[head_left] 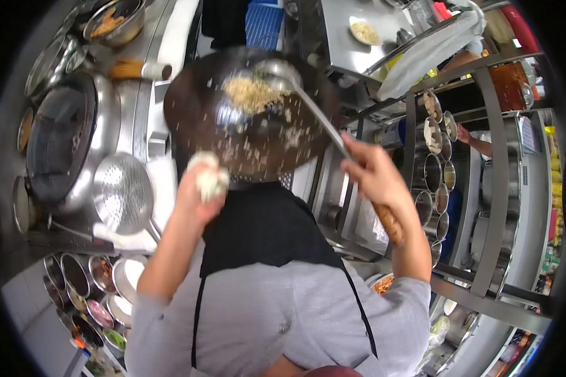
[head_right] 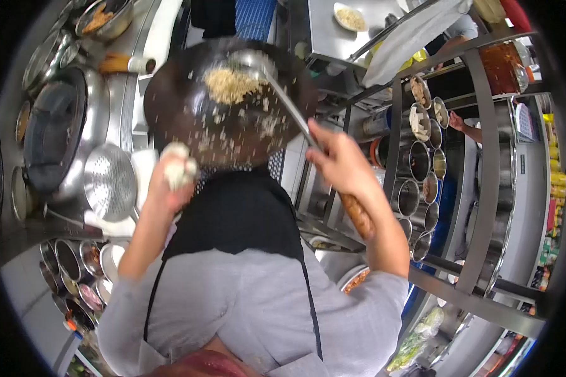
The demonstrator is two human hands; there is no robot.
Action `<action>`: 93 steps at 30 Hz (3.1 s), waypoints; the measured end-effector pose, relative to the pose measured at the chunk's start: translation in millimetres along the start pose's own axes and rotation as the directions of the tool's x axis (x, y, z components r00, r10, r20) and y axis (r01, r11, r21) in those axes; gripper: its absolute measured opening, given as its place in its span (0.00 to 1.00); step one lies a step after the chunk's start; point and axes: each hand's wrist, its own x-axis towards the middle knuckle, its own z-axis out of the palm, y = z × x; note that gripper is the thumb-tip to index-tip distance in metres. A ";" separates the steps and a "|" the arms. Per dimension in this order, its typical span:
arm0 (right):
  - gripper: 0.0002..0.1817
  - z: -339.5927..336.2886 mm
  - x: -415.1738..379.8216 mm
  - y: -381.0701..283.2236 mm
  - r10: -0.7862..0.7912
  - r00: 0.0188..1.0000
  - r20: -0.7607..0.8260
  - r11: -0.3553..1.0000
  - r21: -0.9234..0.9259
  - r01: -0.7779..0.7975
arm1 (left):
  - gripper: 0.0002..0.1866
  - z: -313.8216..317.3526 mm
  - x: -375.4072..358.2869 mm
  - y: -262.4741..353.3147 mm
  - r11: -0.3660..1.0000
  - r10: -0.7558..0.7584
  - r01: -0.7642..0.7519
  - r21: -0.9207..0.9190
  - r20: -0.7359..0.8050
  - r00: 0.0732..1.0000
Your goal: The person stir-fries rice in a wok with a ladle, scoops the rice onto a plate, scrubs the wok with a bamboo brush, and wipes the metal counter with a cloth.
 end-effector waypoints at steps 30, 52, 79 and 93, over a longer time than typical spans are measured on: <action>0.20 131.6 107.8 81.6 -0.118 0.869 0.481 -0.408 0.774 -0.484 | 0.08 -13.9 73.5 -7.2 0.918 -0.025 0.124 0.377 -0.257 0.966; 0.25 24.6 45.4 45.7 0.371 0.905 0.209 0.479 0.792 -0.379 | 0.19 -8.9 21.0 -43.8 0.729 0.317 -0.151 0.668 -0.134 0.939; 0.09 -104.5 182.9 161.7 0.349 0.869 -0.352 0.304 0.919 0.251 | 0.16 -5.4 -123.6 86.1 0.955 0.278 -0.295 -0.031 -0.247 0.928; 0.05 -126.7 255.8 207.5 0.505 0.795 -0.336 0.339 0.924 0.175 | 0.20 -140.4 -174.5 201.5 0.753 0.578 -0.652 -0.091 -0.381 0.721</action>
